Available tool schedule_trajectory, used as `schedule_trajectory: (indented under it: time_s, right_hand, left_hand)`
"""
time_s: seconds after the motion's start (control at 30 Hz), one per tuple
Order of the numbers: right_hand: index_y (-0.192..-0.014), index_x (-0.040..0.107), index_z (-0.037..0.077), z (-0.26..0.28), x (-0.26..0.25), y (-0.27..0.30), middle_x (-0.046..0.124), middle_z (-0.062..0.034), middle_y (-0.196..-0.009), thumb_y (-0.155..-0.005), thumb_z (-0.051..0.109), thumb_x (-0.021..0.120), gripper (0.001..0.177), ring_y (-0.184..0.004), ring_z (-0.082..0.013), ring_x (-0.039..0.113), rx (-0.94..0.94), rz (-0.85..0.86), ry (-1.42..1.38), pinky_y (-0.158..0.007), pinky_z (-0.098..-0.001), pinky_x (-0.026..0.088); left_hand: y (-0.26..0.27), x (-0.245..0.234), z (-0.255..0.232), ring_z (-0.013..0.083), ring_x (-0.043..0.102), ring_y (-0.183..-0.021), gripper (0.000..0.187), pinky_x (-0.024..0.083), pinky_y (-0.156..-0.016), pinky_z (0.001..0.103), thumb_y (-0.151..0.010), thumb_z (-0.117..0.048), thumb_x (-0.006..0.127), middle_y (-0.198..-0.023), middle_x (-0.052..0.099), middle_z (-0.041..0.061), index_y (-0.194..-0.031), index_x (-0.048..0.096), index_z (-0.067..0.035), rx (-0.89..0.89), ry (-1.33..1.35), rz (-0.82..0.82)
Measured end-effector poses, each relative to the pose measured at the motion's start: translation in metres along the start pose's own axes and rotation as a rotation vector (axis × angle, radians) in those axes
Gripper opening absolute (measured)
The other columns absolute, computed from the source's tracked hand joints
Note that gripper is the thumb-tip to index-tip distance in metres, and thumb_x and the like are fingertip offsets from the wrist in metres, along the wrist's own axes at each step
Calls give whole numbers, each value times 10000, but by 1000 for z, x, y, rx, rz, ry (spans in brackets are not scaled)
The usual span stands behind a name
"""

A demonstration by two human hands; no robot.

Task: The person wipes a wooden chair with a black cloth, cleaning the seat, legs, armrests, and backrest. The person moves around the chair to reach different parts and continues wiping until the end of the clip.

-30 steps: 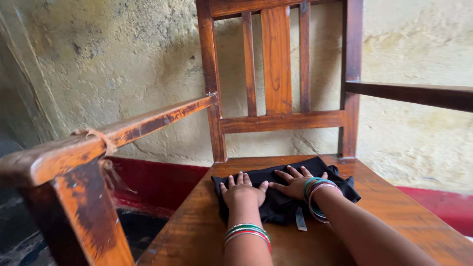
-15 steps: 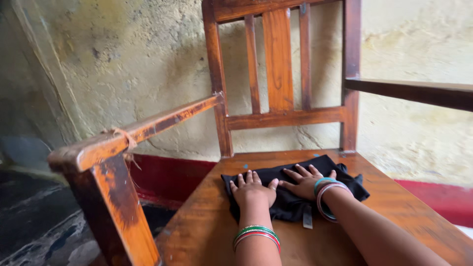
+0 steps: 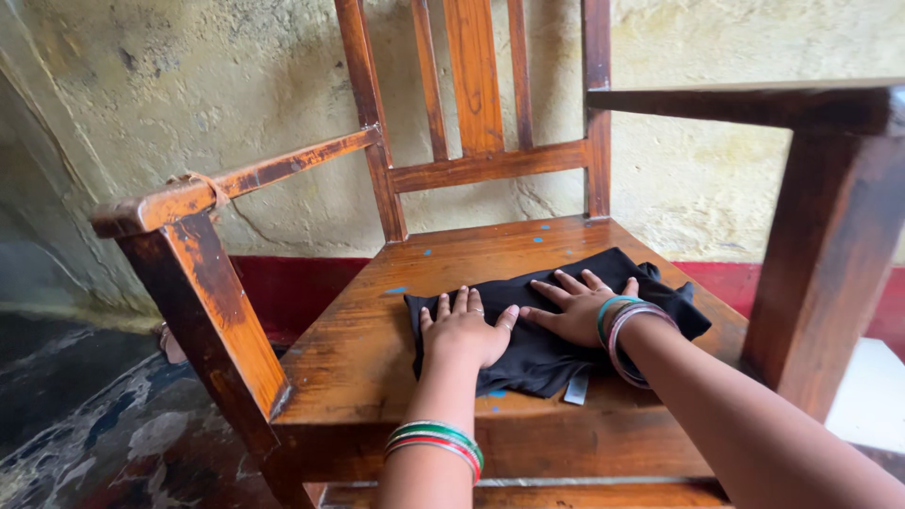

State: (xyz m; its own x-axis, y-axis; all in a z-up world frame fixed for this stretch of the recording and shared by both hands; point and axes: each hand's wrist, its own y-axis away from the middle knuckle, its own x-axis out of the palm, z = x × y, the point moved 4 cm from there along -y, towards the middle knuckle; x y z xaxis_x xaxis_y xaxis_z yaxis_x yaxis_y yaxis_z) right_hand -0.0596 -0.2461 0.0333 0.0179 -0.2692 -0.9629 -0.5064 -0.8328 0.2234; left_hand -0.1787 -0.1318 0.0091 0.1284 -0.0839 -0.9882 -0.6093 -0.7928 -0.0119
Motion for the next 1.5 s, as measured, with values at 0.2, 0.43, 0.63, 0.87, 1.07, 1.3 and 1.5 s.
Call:
schedule_trajectory:
  time_s: [0.2,0.43,0.63,0.87,1.07,1.3,1.5]
  right_hand:
    - [-1592,148,544,-7,13,17,74,69,-1735,-936,784,273,709,-1602,-286,90,74,-101,-138,-1161,-797,105]
    - [-1582,171,586,-8,24,29,29,77,-1744,-936,721,233,663,-1605,-298,78,14,-89,-4,-1161,-801,127]
    - [-1606,117,553,-17,31,0,-6,60,-1745,-849,851,272,828,-1612,-296,21,142,-52,-155,-1182,-785,66]
    - [-1641,201,381,16,5,-75,161,-85,-1728,-738,983,316,1092,-1611,-325,61,125,-112,-666,-1283,-550,57]
    - [-1618,178,556,200,-45,-63,3,-43,-1750,-740,896,420,972,-1592,-437,-16,-9,-53,-289,-1166,-811,8]
    - [-1607,166,404,241,-30,-60,62,29,-1735,-929,566,447,752,-1599,-321,18,-329,-128,-203,-1136,-818,91]
    - [-1588,260,395,172,9,-92,124,13,-1717,-977,471,417,635,-1592,-319,71,-396,-166,-101,-1192,-689,132]
  left_hand:
    - [25,-2,-4,246,114,-1587,898,67,-1280,492,-954,-737,281,-1720,125,7,-1626,207,-147,91,24,-31]
    - [39,-6,-6,265,73,-1589,949,60,-1278,497,-928,-787,252,-1719,102,9,-1627,172,-151,206,16,52]
    - [22,-7,21,293,230,-1537,916,215,-1242,443,-880,-735,421,-1677,242,88,-1574,344,-142,417,147,-12]
    - [12,-42,149,284,560,-1380,719,426,-1148,399,-957,-643,326,-1453,613,147,-1364,595,-115,224,829,-265]
    - [19,-53,194,368,586,-1307,740,562,-1052,416,-1067,-629,269,-1392,568,255,-1262,636,-17,127,943,-558]
    - [54,-69,162,307,455,-1396,769,102,-1239,586,-948,-682,264,-1361,636,136,-1173,743,-123,61,529,-608]
    - [72,-66,98,308,558,-1324,852,154,-1263,584,-969,-696,174,-1290,687,131,-1139,774,-116,34,316,-274]
